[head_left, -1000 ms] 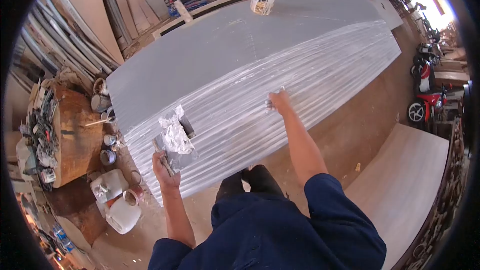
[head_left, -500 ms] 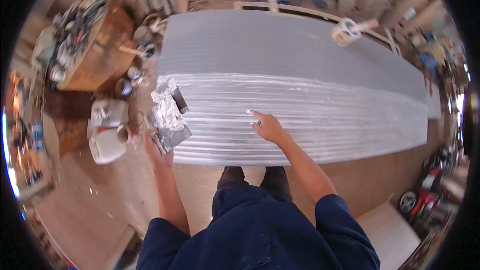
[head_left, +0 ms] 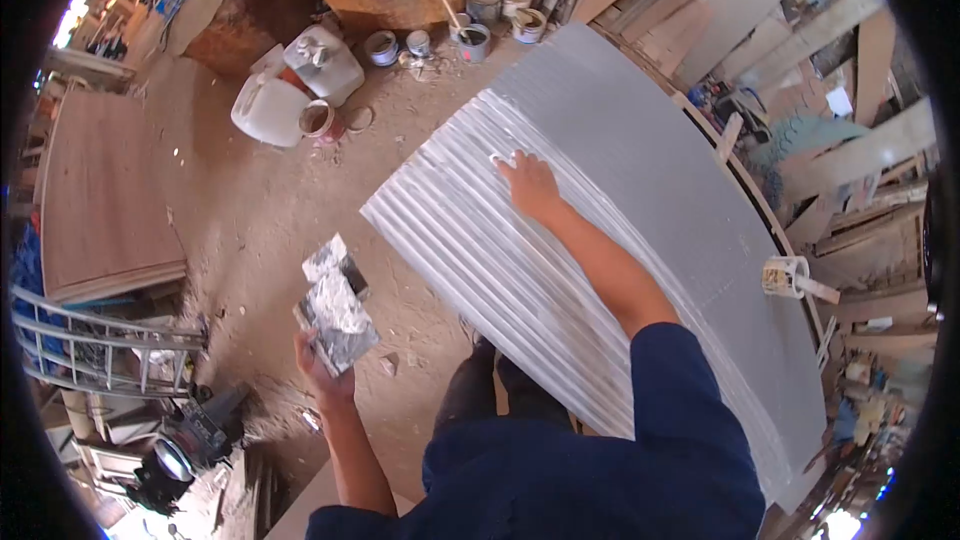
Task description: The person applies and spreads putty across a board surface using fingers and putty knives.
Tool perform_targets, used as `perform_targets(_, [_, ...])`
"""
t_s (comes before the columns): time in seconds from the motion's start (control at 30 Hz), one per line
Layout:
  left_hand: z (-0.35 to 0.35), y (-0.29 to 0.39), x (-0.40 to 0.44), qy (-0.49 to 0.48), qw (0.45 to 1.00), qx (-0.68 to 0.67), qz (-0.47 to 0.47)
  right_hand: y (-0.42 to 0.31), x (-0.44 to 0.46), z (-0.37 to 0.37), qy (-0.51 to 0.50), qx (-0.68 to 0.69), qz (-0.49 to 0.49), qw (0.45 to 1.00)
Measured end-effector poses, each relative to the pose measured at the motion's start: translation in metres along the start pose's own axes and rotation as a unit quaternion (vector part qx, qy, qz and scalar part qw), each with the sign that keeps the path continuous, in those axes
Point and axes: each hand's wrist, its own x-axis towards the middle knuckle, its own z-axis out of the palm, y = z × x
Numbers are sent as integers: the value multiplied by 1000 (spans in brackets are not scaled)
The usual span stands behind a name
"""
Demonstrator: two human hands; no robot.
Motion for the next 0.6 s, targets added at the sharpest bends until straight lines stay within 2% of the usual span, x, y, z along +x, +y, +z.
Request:
perform_targets(0.07, [-31,8,-6,42,998,22,29,2,8,6,24,-14,-27,999])
perform_targets(0.13, [-33,11,-12,87,995,10,43,2,19,9,24,-34,-42,998])
perform_targets(0.2, [-43,16,-12,111,993,11,33,-2,39,10,32,-34,-6,999])
perform_targets(0.23, [-46,18,-14,128,991,9,37,-5,48,5,31,-43,-18,998])
perform_targets(0.43, [-74,22,-5,148,988,-23,50,-19,95,5,-7,-80,-25,996])
perform_targets(0.6, [-90,32,-1,144,989,-29,31,-28,112,20,27,-204,-58,977])
